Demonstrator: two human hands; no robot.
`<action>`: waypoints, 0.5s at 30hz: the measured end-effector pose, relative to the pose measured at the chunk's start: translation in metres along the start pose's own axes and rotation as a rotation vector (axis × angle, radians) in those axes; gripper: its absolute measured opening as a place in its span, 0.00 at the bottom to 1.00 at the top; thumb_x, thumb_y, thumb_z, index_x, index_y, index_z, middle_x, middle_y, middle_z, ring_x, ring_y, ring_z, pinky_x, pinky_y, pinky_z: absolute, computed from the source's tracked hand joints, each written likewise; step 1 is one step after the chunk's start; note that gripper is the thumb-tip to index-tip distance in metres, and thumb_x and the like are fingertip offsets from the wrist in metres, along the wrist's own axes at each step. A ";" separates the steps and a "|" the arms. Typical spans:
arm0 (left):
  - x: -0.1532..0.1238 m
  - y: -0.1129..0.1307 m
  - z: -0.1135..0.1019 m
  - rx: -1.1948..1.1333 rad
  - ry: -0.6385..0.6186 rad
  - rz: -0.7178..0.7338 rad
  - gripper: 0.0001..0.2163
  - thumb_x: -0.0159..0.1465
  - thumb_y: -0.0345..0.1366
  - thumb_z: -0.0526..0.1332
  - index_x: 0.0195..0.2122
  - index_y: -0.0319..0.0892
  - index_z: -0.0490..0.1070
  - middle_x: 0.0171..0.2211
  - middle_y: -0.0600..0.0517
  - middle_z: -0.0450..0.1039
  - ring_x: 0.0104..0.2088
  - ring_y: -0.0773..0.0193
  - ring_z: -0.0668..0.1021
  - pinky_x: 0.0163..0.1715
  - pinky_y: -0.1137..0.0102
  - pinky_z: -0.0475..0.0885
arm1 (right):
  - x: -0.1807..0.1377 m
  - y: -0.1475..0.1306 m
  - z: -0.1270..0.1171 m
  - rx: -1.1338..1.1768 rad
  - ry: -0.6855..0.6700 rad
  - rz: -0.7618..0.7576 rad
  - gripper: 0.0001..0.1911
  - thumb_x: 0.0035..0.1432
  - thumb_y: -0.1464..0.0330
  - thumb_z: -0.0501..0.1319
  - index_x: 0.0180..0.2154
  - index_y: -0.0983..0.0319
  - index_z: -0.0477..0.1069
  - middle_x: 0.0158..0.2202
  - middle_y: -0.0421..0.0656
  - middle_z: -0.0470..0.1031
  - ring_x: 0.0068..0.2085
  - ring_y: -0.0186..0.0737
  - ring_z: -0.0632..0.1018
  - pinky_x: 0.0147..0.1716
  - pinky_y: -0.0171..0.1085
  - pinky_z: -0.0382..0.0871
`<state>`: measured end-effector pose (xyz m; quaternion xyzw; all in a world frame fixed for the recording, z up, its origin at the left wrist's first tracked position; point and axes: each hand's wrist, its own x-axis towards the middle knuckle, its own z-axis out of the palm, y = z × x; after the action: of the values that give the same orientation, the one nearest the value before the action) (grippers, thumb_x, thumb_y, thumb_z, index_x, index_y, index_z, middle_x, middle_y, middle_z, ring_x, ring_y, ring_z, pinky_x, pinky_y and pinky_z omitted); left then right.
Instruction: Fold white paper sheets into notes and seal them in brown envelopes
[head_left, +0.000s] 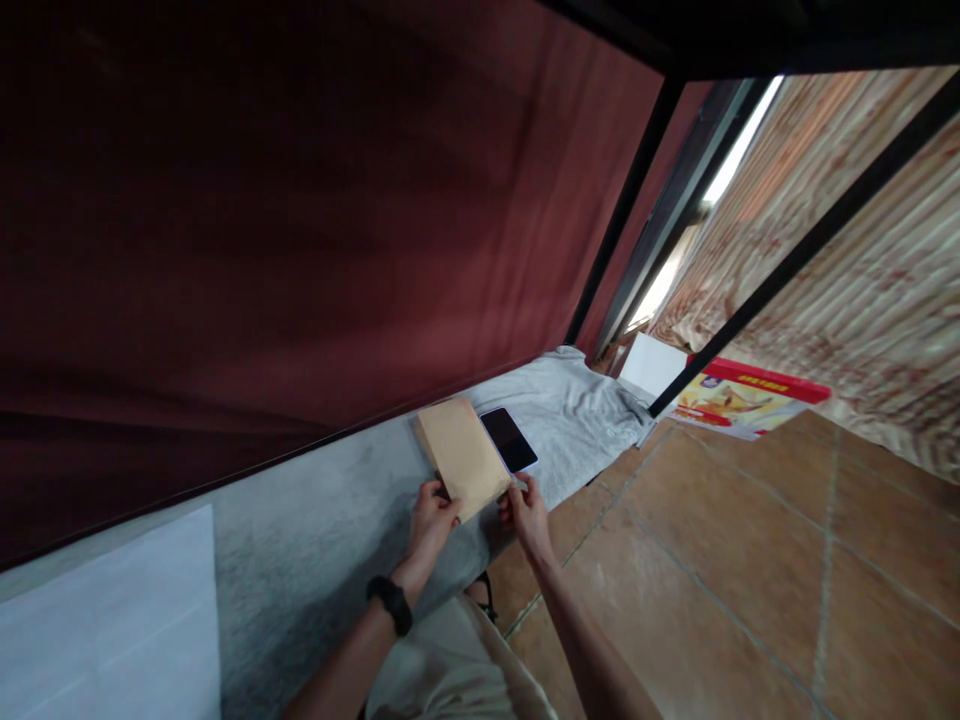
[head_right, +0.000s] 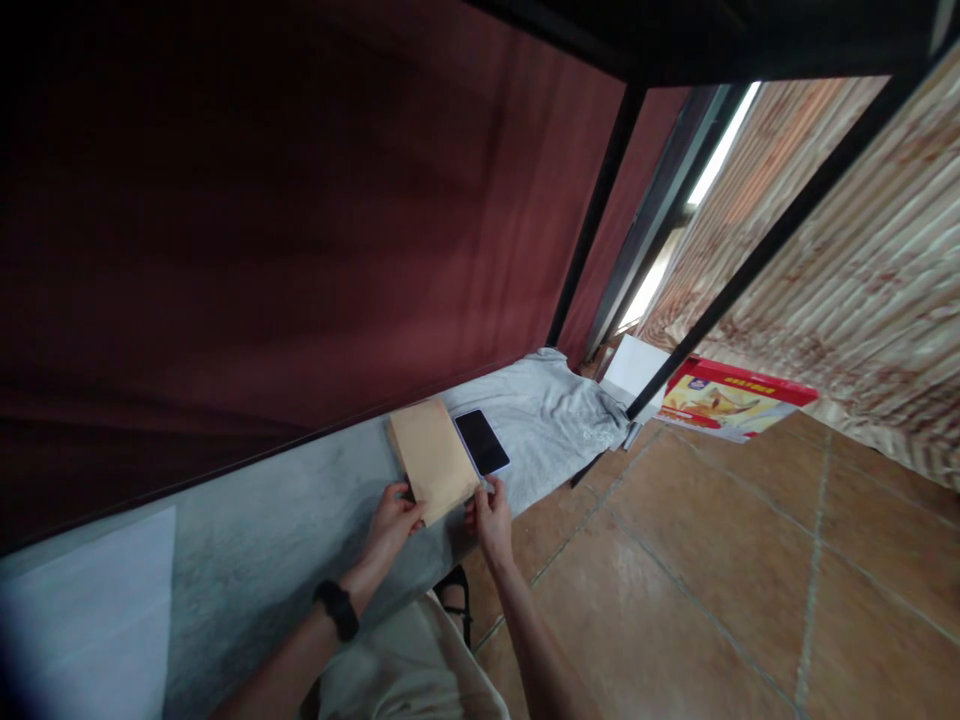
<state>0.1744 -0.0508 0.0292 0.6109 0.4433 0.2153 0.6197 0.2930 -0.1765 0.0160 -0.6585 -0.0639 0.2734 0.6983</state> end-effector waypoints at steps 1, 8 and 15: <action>0.000 0.000 0.000 0.009 0.004 0.008 0.20 0.52 0.41 0.68 0.44 0.44 0.64 0.22 0.59 0.73 0.21 0.64 0.75 0.23 0.72 0.66 | 0.001 0.000 0.000 -0.006 -0.018 0.006 0.29 0.55 0.48 0.64 0.50 0.60 0.67 0.22 0.33 0.72 0.18 0.33 0.70 0.15 0.29 0.63; 0.002 -0.010 0.006 0.105 0.026 -0.015 0.18 0.58 0.34 0.65 0.48 0.43 0.63 0.22 0.60 0.72 0.22 0.65 0.76 0.23 0.74 0.66 | 0.006 0.003 0.003 -0.109 -0.032 0.012 0.34 0.53 0.48 0.64 0.55 0.63 0.68 0.24 0.34 0.72 0.20 0.34 0.71 0.16 0.31 0.64; -0.002 -0.006 0.001 0.181 0.030 -0.020 0.20 0.63 0.40 0.63 0.54 0.41 0.64 0.26 0.56 0.75 0.25 0.62 0.78 0.26 0.71 0.68 | 0.008 0.008 -0.005 -0.176 -0.064 -0.045 0.37 0.58 0.49 0.60 0.62 0.64 0.64 0.25 0.36 0.74 0.20 0.36 0.71 0.17 0.33 0.65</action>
<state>0.1722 -0.0539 0.0236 0.6564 0.4765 0.1773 0.5574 0.3000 -0.1777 0.0055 -0.7067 -0.1246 0.2719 0.6412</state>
